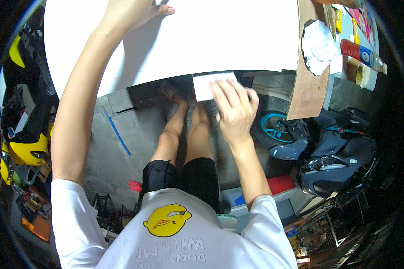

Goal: The person wipes a large printed photo with a cloth, then retrieves a white board and wipes it. They apply adhesive from a bottle to the board and smooth it with a card. The scene is a cluttered indoor workspace with a yellow motorcycle visible.

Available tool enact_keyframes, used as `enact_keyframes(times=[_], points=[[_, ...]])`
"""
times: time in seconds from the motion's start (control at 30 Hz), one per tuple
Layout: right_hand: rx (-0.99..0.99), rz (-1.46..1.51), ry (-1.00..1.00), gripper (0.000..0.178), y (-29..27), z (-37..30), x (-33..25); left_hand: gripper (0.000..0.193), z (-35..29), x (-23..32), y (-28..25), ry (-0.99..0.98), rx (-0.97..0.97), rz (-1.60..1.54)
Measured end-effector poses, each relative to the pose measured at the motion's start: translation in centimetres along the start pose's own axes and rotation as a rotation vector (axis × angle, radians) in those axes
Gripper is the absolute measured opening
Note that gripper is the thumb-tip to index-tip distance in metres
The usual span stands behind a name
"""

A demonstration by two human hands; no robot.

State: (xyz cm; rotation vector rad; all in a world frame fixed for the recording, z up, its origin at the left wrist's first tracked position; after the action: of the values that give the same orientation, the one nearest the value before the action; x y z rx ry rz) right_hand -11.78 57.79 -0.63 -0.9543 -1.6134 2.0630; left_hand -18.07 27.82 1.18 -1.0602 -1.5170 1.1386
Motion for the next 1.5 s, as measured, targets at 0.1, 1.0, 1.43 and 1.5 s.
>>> enact_keyframes(times=[0.1, 1.0, 1.43, 1.5], points=[[-0.005, 0.029, -0.016, 0.049, -0.9, 0.2, -1.5, 0.066, -0.2, -0.2, -0.1, 0.004, 0.005, -0.006], [-0.012, -0.023, -0.059, 0.045, 2.8, 2.3, -7.2, 0.043, 0.6, -1.4, 1.5, 0.051, 0.078, -0.108], [-0.034, 0.057, -0.024, 0.037, 1.4, 0.1, -9.1, 0.046, 0.4, -1.7, 0.8, 0.009, -0.008, -0.220], [0.037, 0.085, -0.082, 0.039, 1.6, 2.8, -10.0, 0.047, 0.3, -1.7, 1.2, 0.030, 0.057, -0.183]])
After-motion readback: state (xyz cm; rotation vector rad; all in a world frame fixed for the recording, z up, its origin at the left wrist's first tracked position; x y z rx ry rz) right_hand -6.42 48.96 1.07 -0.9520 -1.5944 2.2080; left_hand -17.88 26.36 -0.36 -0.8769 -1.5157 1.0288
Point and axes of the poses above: each hand's wrist, its own z-axis towards the middle knuckle, its own y-axis out of the palm, x = y × z, the point moved 2 cm from there along z, towards the middle knuckle, and after that the axes turned 3 degrees about y, right-handed, at the moved point
